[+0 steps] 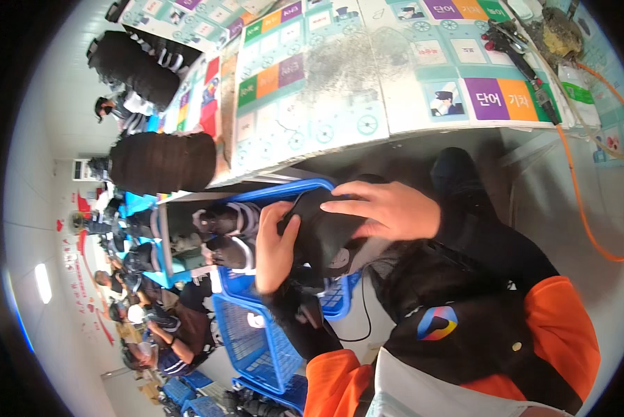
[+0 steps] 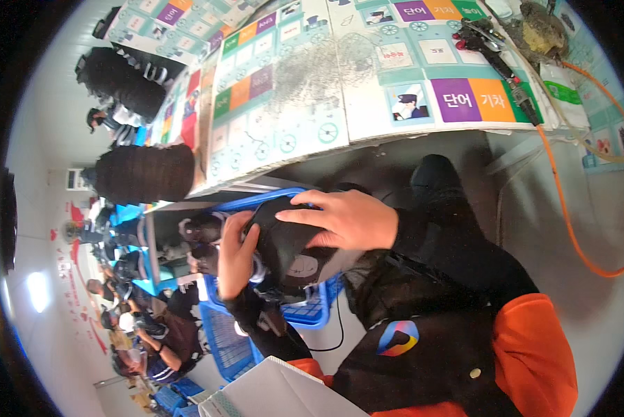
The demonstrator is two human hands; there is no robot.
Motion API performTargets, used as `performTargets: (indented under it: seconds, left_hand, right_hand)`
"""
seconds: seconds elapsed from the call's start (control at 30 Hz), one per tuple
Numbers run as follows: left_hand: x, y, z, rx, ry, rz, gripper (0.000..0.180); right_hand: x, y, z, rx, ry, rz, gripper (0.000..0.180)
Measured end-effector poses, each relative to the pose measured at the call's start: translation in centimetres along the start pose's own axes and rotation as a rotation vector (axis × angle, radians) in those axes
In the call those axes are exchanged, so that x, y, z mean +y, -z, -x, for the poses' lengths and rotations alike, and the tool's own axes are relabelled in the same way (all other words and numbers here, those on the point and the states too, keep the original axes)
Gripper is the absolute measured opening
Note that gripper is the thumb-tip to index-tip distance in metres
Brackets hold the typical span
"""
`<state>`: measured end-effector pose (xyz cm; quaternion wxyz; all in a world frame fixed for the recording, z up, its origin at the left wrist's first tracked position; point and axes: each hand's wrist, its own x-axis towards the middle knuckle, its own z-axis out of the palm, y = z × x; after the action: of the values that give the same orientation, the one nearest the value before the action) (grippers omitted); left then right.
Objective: The person handles shoes one at a time, using a handheld tool to process the edges of the soles before placing the items back into a basket.
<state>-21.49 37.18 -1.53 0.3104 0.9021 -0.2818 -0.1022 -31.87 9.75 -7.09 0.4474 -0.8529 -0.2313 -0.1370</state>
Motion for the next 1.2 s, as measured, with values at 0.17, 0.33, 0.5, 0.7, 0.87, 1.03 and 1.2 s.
performTargets:
  seconds: [0.17, 0.33, 0.5, 0.7, 0.87, 1.03, 1.2]
  left_hand:
    - [-6.1, -10.6, 1.5, 0.110, 0.117, 0.673, 0.054]
    - [-3.0, -11.2, 3.6, 0.298, 0.006, 0.554, 0.049]
    - [-2.3, -10.4, 5.4, 0.301, 0.069, 0.354, 0.039]
    - [-1.9, -10.6, 5.5, 0.358, 0.018, 0.253, 0.037]
    - [-3.8, -11.4, 5.7, 0.421, -0.097, 0.220, 0.035]
    - [-0.8, -11.0, 5.4, 0.448, -0.048, 0.181, 0.027]
    - [-1.8, -12.2, 5.7, 0.533, -0.038, 0.119, 0.023]
  right_hand:
    - [5.9, -3.4, 2.3, 0.088, -0.210, 0.043, 0.042]
    - [7.0, -2.2, 2.8, 0.061, -0.190, -0.087, 0.038]
    - [6.5, -1.7, 2.4, 0.014, -0.280, -0.403, 0.030]
    - [6.5, -3.4, 2.6, 0.129, -0.227, -0.365, 0.021]
    - [6.6, -4.4, 2.8, 0.264, -0.266, -0.260, 0.013]
    - [5.4, -4.5, 2.2, 0.346, -0.261, -0.114, 0.009]
    - [5.1, -4.8, 2.3, 0.363, -0.279, -0.133, 0.011]
